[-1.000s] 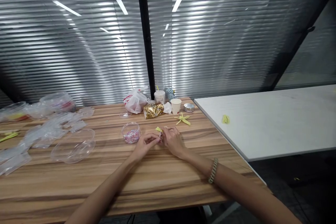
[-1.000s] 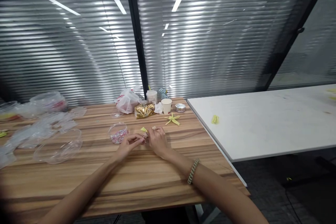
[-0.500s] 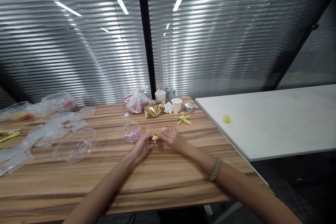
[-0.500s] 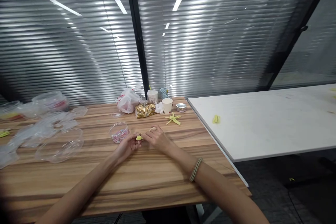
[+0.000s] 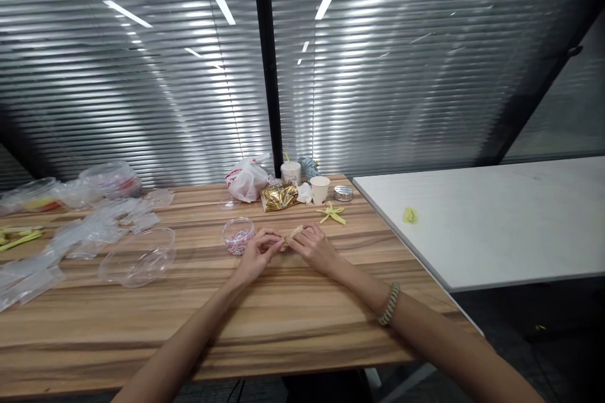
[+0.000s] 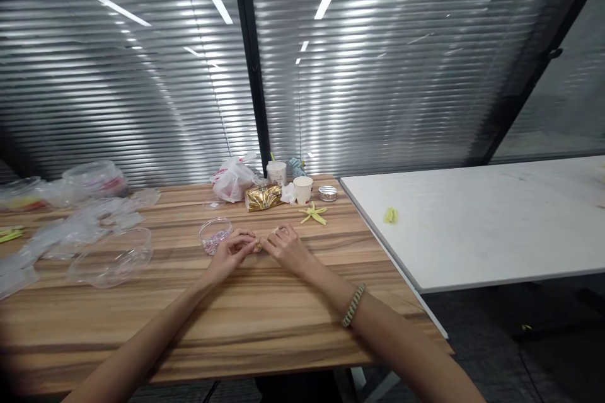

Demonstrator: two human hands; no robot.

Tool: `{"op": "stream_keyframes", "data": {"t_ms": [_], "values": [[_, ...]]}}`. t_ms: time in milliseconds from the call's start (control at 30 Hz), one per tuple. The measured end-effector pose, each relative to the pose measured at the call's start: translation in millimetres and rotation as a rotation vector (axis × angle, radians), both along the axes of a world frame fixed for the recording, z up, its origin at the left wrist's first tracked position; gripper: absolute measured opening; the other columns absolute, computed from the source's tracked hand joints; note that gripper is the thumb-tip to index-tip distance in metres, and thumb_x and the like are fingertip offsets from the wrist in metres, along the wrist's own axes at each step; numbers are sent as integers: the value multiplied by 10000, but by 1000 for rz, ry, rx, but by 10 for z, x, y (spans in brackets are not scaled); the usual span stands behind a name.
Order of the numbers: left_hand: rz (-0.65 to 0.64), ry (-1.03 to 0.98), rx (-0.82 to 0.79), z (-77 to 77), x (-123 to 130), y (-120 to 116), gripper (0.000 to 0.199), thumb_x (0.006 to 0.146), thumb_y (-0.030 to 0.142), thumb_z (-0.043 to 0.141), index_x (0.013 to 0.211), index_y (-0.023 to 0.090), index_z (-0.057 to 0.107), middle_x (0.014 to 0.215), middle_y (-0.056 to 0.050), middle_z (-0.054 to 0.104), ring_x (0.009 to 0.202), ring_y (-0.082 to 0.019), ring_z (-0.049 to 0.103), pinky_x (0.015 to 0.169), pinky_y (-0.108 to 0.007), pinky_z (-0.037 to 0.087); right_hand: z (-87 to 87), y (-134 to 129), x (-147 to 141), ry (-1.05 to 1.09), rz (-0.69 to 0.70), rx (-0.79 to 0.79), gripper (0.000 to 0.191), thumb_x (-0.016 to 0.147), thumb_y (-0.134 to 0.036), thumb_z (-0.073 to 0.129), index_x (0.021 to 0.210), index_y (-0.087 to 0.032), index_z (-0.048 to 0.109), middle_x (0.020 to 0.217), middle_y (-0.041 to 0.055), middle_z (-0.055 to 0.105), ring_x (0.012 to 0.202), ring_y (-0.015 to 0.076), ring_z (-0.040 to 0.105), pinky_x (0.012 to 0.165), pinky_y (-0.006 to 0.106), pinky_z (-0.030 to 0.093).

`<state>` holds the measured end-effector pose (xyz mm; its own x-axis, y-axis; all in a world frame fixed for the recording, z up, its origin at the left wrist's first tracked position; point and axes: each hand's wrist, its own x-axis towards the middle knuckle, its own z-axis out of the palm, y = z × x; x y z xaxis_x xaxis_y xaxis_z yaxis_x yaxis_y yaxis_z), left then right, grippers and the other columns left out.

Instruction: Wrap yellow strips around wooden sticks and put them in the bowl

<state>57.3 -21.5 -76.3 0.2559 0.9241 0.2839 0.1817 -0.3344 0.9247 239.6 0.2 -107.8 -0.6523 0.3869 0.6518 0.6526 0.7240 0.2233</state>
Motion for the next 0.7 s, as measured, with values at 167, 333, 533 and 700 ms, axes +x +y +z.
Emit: {"op": "stream_keyframes", "data": {"t_ms": [167, 333, 533, 700], "values": [[-22, 187, 162, -14, -43, 17, 176, 733, 320, 606, 748, 157, 672, 905, -81, 558, 854, -163, 547, 676, -253, 470, -57, -16, -34, 49, 40, -23, 190, 872, -175, 405, 960, -162, 573, 760, 32, 592, 741, 105, 504, 796, 300, 326], [10, 141, 134, -36, -34, 26, 191, 681, 324, 653, 668, 137, 617, 855, -68, 567, 804, -156, 561, 649, -249, 470, -69, -15, -57, 96, 83, -11, 193, 879, -180, 394, 893, -155, 585, 715, 27, 594, 713, 97, 511, 803, 297, 323], [146, -58, -124, -59, -6, 65, 484, 512, 309, 765, 891, 141, 515, 905, -38, 577, 641, -102, 570, 631, -262, 489, -106, -4, -57, 181, 106, -47, 180, 872, -176, 405, 938, -165, 573, 724, 17, 605, 709, 87, 527, 821, 289, 328], [75, -73, -96, -53, 8, 46, 329, 547, 315, 744, 788, 135, 609, 858, -57, 625, 824, -171, 587, 769, -304, 485, -99, -15, -75, 218, 82, -76, 195, 879, -183, 394, 954, -167, 573, 721, 18, 607, 695, 74, 535, 809, 264, 341]]}}
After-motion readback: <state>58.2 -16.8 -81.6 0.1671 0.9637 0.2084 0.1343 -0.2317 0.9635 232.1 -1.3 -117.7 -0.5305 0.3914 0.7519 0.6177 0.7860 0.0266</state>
